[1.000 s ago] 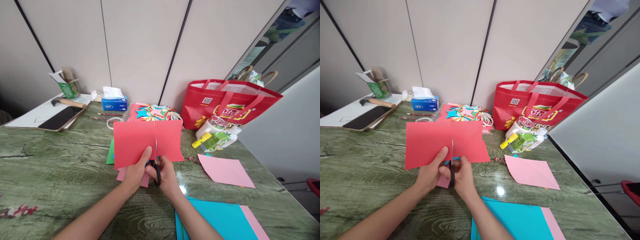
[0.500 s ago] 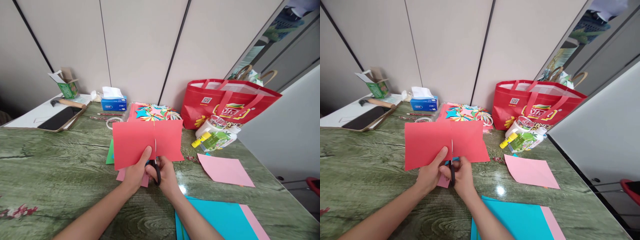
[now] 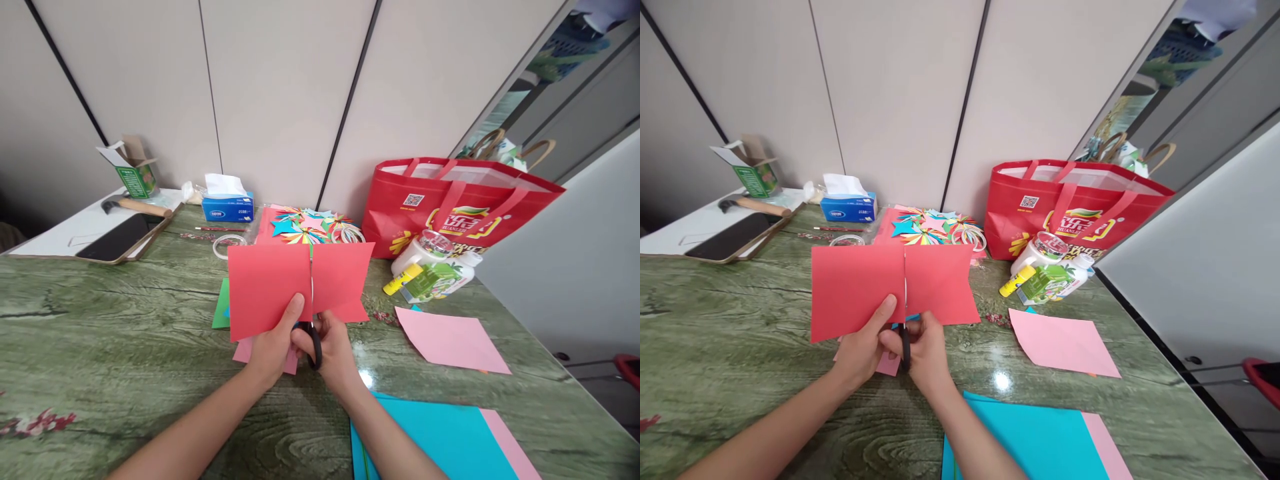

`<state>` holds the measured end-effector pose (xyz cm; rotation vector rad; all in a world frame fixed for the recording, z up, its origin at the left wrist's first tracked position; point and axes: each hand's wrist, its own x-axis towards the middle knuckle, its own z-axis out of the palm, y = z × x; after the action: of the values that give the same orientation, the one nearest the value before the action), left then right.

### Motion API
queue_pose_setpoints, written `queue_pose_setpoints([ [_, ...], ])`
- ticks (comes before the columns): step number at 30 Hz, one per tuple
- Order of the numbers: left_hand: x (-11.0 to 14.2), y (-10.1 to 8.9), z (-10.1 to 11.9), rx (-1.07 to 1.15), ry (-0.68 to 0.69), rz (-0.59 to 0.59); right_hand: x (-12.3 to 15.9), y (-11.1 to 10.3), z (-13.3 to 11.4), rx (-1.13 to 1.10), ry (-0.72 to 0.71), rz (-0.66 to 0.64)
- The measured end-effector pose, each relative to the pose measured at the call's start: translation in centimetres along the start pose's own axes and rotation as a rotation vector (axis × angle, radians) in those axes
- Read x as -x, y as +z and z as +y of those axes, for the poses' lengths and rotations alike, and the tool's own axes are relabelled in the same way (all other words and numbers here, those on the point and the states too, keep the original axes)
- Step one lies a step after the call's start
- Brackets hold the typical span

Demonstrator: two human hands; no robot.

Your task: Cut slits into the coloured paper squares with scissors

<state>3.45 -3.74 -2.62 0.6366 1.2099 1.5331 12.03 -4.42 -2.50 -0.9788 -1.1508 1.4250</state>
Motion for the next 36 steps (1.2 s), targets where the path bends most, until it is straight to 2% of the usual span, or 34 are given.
queue_pose_setpoints([
  [11,0.5,0.3,0.5,0.058,-0.170,-0.088,0.0,0.0,0.1,-0.001,0.011,0.005],
  [18,0.6,0.3,0.6,0.093,-0.190,-0.144,0.0,0.0,0.1,0.016,0.012,0.008],
  [29,0.7,0.8,0.7,0.156,-0.240,-0.153,0.1,-0.1,0.3,0.036,0.018,-0.032],
  [33,0.6,0.5,0.9,0.149,-0.244,-0.309,0.0,-0.1,-0.1,0.025,0.013,-0.030],
  [36,0.5,0.6,1.2,0.169,-0.258,-0.410,-0.1,-0.3,-0.3,0.006,0.020,-0.079],
])
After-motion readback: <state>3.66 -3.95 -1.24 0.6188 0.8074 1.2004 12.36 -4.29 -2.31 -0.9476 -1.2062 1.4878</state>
